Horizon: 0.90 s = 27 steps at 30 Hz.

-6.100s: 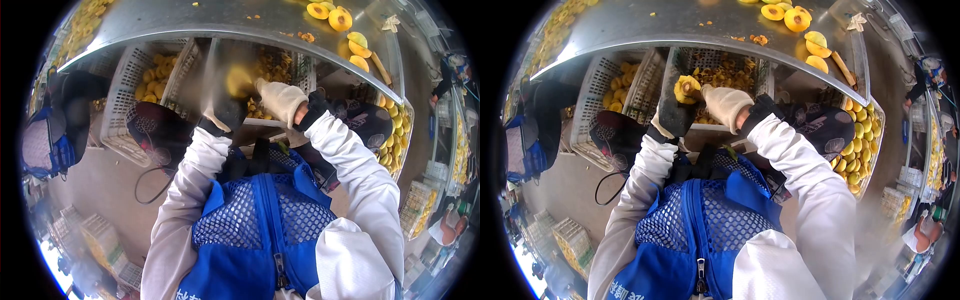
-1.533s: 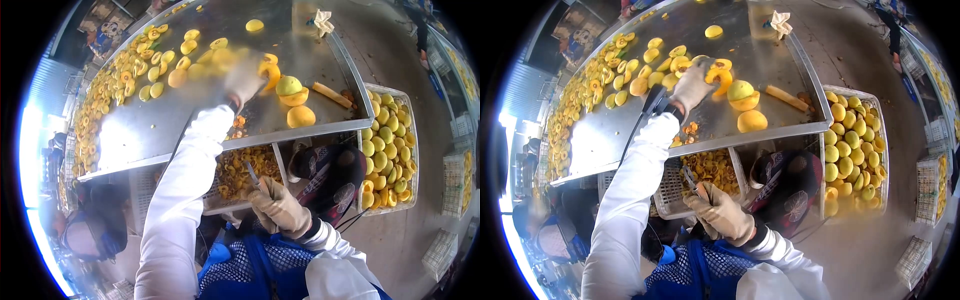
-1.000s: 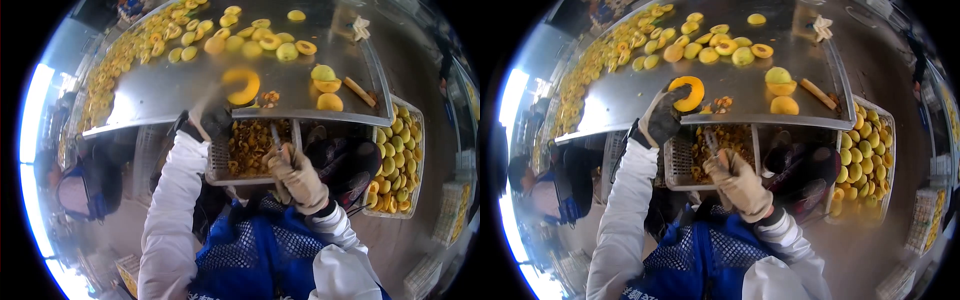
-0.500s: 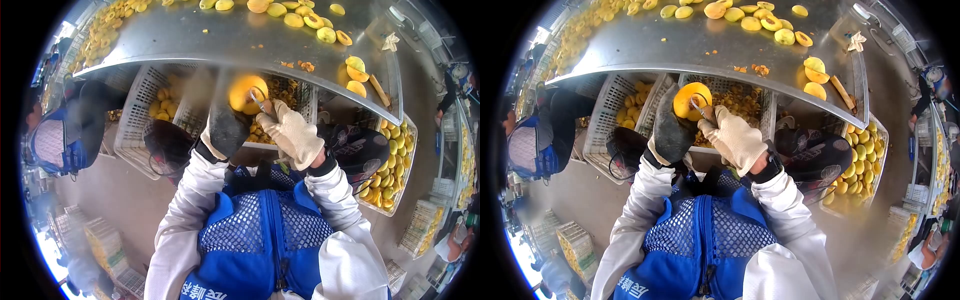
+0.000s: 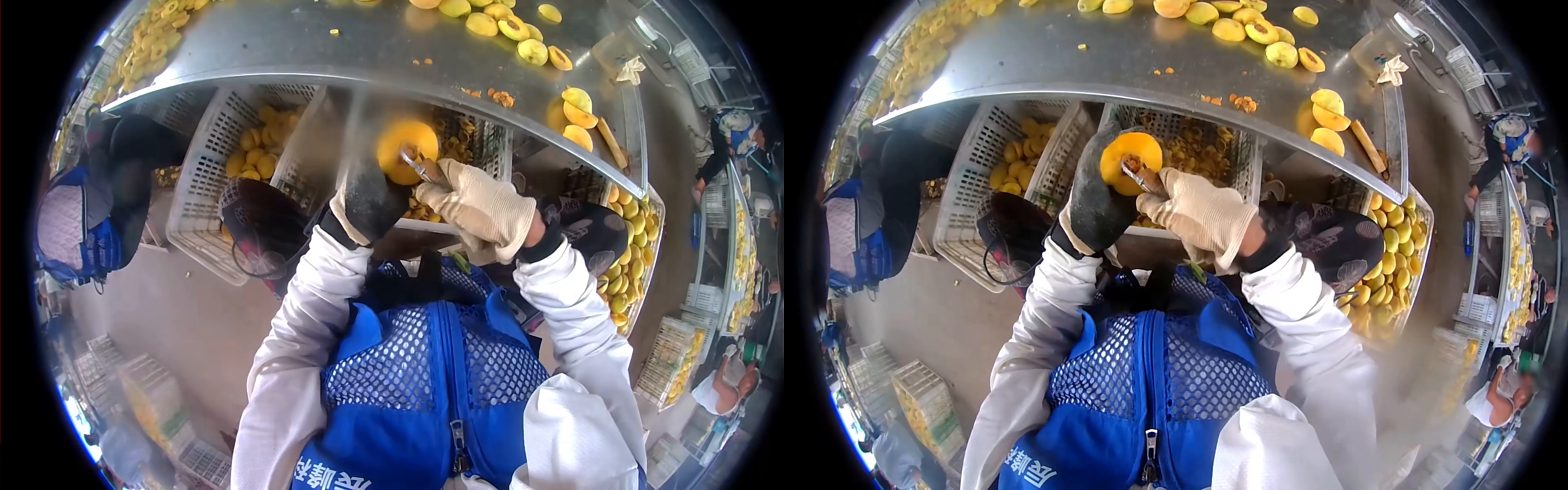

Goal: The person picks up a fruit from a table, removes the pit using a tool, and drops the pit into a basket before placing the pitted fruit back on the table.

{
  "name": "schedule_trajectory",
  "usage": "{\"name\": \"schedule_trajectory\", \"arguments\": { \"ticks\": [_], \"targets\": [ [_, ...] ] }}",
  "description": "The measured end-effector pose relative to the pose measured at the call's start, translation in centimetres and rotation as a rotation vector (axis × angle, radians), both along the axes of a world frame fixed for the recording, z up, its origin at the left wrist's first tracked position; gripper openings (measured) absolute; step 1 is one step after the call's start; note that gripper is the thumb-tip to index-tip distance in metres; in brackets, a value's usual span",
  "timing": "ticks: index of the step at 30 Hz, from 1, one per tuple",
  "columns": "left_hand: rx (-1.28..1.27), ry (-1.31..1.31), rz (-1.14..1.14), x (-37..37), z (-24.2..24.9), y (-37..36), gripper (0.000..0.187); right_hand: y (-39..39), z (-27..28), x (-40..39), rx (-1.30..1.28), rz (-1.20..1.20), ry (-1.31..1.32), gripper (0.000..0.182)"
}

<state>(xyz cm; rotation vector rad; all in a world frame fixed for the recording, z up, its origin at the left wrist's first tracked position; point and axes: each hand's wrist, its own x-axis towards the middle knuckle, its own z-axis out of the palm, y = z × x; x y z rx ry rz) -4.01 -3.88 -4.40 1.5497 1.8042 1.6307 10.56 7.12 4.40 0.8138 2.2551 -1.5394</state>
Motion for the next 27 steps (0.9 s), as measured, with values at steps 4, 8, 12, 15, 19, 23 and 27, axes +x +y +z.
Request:
{"name": "schedule_trajectory", "arguments": {
  "ticks": [4, 8, 12, 15, 19, 23, 27],
  "targets": [
    [0.024, 0.203, -0.049, -0.6, 0.8, -0.4, 0.070, 1.0, -0.3, -0.4, 0.121, 0.147, -0.021, 0.047],
    [-0.070, 0.184, -0.146, -1.1, 0.0, -0.4, 0.069, 0.9, 0.1, -0.4, 0.030, 0.131, -0.031, 0.038],
    [0.000, -0.027, -0.103, -1.1, -0.3, -0.1, 0.069, 1.1, -1.7, -0.2, -0.235, 0.118, 0.074, 0.049],
    [-0.034, 0.033, -0.154, -1.9, -0.3, -0.4, 0.069, 1.2, -1.6, -0.4, 0.092, 0.189, -0.005, 0.045],
    [-0.048, 0.202, -0.319, -1.5, 2.7, -0.2, 0.069, 2.8, -1.9, 1.3, -0.490, 0.213, 0.125, 0.055],
    [-0.036, 0.129, -0.282, -0.6, 1.8, -0.4, 0.071, 1.5, -2.3, 1.1, -0.958, -0.128, -0.008, 0.035],
    [-0.074, -0.281, -0.264, -0.5, 0.6, -0.4, 0.071, 1.2, -4.8, 1.0, -0.839, -0.061, 0.214, 0.031]
  ]
}}
